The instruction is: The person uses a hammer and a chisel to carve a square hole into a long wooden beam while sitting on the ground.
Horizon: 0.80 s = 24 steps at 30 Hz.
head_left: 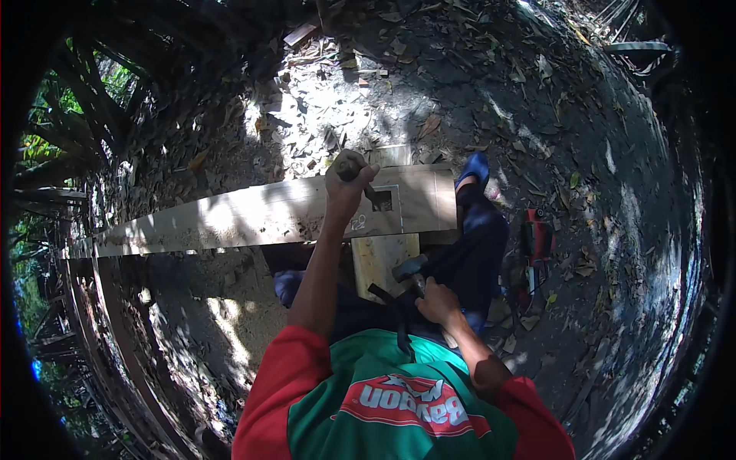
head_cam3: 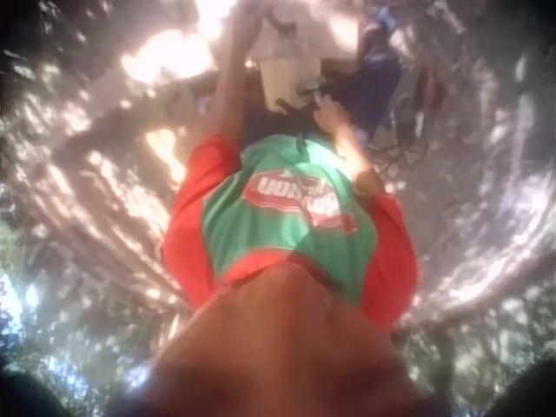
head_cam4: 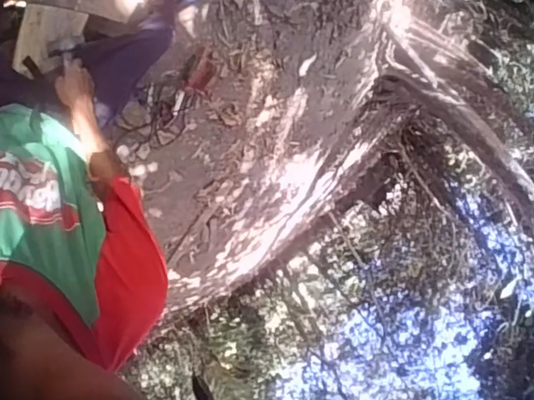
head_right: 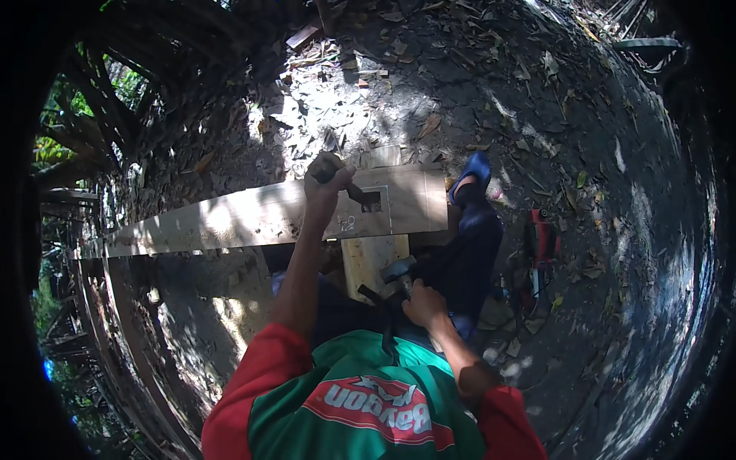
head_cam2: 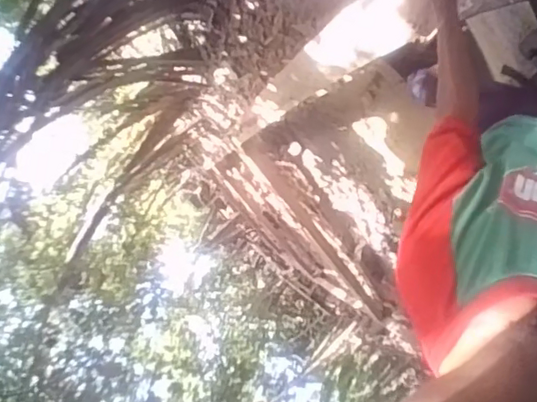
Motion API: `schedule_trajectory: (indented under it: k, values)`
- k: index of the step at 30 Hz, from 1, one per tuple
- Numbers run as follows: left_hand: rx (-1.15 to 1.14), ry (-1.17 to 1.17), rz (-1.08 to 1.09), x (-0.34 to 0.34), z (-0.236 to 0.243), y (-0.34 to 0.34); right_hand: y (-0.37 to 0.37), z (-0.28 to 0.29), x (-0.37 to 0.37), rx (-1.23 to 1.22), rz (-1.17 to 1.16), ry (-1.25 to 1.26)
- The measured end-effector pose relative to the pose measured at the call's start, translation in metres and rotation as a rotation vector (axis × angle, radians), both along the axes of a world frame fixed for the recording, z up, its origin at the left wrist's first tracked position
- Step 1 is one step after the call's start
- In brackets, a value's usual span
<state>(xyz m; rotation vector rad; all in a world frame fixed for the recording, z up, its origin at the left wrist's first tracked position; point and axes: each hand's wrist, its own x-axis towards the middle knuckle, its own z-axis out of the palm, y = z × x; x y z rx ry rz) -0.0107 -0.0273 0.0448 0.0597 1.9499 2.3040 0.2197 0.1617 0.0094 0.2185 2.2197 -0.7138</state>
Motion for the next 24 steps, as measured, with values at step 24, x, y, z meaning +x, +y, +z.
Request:
schedule_trajectory:
  k: [24]
  values:
    - [-0.222,0.083,-0.204,0.02,-0.06,0.008,0.03,0.05,-0.037,-0.412,-0.415,-0.003]
